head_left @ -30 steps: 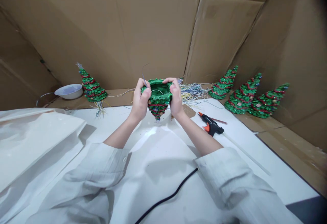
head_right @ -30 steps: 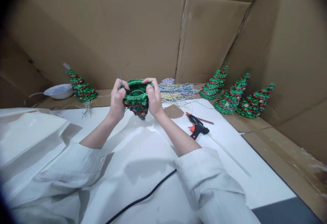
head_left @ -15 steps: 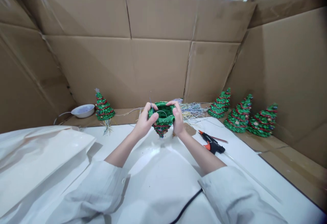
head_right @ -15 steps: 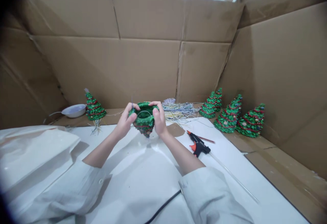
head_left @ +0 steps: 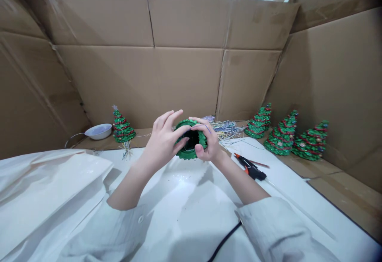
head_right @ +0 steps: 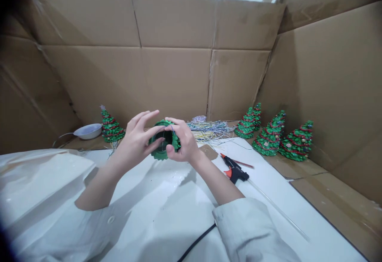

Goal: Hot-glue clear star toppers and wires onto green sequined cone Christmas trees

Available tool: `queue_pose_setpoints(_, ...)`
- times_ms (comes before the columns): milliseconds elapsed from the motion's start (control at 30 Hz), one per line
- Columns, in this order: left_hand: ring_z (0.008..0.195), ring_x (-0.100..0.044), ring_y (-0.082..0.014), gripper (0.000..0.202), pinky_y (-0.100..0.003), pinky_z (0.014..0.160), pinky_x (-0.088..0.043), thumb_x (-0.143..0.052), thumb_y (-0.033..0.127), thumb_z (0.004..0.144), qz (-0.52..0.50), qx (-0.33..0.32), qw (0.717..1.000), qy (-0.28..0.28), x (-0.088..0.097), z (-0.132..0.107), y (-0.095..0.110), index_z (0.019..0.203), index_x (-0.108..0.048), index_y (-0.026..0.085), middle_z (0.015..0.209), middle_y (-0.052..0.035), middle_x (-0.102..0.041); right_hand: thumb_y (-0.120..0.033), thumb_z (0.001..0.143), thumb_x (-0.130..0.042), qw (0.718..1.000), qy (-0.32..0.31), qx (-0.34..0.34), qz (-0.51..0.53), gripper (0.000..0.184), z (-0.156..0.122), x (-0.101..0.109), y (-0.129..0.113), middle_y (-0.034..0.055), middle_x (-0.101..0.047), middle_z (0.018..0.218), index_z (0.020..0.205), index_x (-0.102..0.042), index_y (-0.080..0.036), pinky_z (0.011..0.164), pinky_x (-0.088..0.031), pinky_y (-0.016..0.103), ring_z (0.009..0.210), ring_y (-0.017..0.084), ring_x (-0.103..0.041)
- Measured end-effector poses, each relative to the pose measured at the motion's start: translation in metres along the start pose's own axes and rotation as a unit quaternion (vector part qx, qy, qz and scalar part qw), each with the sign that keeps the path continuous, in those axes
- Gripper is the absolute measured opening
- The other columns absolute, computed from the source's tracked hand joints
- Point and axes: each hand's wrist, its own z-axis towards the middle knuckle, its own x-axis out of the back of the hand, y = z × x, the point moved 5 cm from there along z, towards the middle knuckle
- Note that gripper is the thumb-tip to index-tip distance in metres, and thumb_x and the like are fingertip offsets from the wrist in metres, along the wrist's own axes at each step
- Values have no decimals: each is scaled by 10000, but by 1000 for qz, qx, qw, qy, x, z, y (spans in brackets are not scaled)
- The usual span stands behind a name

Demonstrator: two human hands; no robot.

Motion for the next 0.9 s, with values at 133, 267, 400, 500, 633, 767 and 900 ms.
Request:
queue_pose_setpoints(133, 1337, -297, -320, 343, -585, 1048, -267, -497, 216, 861, 42, -21, 999, -20, -13, -1, -2, 1188, -555, 302, 1430, -72, -398, -473, 847, -407, 1000, -11, -21, 10, 344, -3, -3, 6, 125, -556, 1140, 1109, -457, -257, 920, -437, 530, 1152, 288, -504)
queue_pose_setpoints(267, 1350, -279, -334, 317, -597, 1052, -249, -490, 224, 862, 46, -9, 998, -39, -21, -2, -2, 1168, -568, 245, 1443, -117, -380, -448, 845, -425, 997, -13, -66, 24, 345, -4, -4, 10, 128, -533, 1199, 1128, -448, -251, 937, -431, 508, 1150, 272, -505)
queue_pose_setpoints(400, 1356, -268, -336, 274, -586, 1048, -274, -481, 240, 863, 42, 15, 998, -51, -27, -2, 1, 1112, -581, 188, 1432, -151, -386, -393, 827, -471, 996, -15, -86, 20, 339, -7, -7, 12, 127, -550, 1164, 1127, -444, -237, 920, -444, 481, 1102, 261, -538)
queue_pose_setpoints(500, 1351, -260, -361, 255, -589, 1031, -302, -494, 255, 851, 29, 43, 996, -72, -36, -4, -5, 1065, -586, 150, 1431, -183, -371, -365, 797, -511, 995, -24, -93, 18, 354, -9, -11, 14, 125, -556, 1149, 1118, -440, -233, 913, -450, 467, 1085, 261, -547)
queue_pose_setpoints(633, 1340, -263, -366, 245, -584, 1011, -337, -488, 274, 849, -26, 62, 992, -108, -53, -9, -17, 1033, -585, 145, 1424, -181, -366, -354, 776, -528, 993, -38, -109, 15, 369, -13, -14, 19, 115, -557, 1150, 1112, -428, -238, 914, -452, 463, 1082, 257, -543)
queue_pose_setpoints(767, 1334, -257, -363, 242, -572, 1016, -337, -473, 262, 851, -52, 59, 989, -128, -59, -11, -18, 1021, -593, 138, 1417, -184, -357, -346, 764, -536, 994, -50, -102, 6, 397, -15, -16, 21, 117, -559, 1135, 1127, -419, -234, 904, -463, 457, 1061, 256, -551)
queue_pose_setpoints(900, 1297, -280, -349, 273, -575, 1010, -313, -458, 274, 873, -15, 40, 993, -111, -40, -8, -11, 1097, -585, 186, 1400, -154, -360, -385, 796, -507, 990, -50, -128, 13, 407, -18, -15, 25, 110, -549, 1139, 1157, -394, -234, 895, -473, 445, 1046, 246, -559)
